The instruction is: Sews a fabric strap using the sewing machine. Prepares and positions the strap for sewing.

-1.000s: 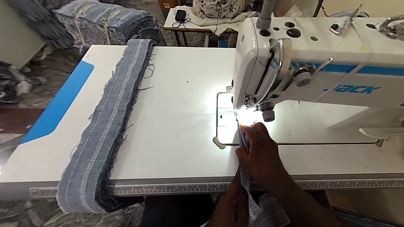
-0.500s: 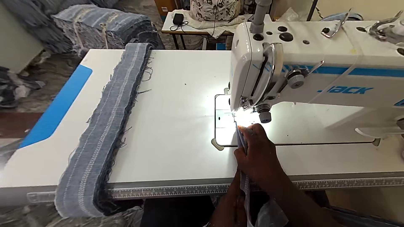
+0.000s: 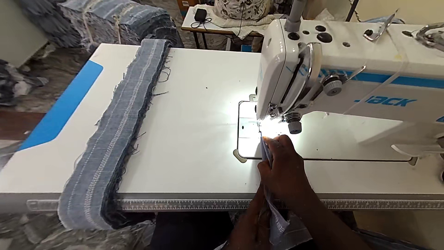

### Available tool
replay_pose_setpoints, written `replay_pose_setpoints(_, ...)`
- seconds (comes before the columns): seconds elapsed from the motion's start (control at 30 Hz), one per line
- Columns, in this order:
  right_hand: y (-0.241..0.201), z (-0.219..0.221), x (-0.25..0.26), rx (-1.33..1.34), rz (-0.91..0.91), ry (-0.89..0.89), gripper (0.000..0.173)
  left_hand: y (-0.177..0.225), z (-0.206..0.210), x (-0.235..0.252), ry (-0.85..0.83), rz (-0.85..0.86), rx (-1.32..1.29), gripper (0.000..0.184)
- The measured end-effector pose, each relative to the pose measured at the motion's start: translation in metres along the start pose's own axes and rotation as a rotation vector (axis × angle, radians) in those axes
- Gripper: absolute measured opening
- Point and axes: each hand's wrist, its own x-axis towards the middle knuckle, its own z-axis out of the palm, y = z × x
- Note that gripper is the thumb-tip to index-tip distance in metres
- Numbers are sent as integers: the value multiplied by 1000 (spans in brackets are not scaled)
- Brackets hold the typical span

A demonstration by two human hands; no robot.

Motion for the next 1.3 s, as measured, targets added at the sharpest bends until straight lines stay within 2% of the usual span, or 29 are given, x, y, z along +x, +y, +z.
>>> replay_pose_setpoints(0.17, 0, 1, -1, -7, -1, -1, 55, -2, -2, 0, -10, -1, 31, 66)
replay_pose_setpoints(0.23, 0, 1, 0, -8, -5, 7, 56, -2, -2, 1, -12, 14, 30, 62)
replay_pose_setpoints(0.57, -1, 1, 0, -25, -5, 9, 56, 2, 0, 1, -3, -52, 21, 64)
replay_pose_setpoints(0.73, -1, 2, 0, -23, -4, 9, 55, -3, 0, 2, -13, 7, -3, 64)
replay_pose_setpoints(1.13, -1, 0, -1, -21, 14, -22, 56, -1, 2, 3, -4, 27, -29, 65)
replay_pose_setpoints(1.3, 0, 2, -2, -21, 1, 14, 55, 7, 1, 2, -4, -84, -70, 67)
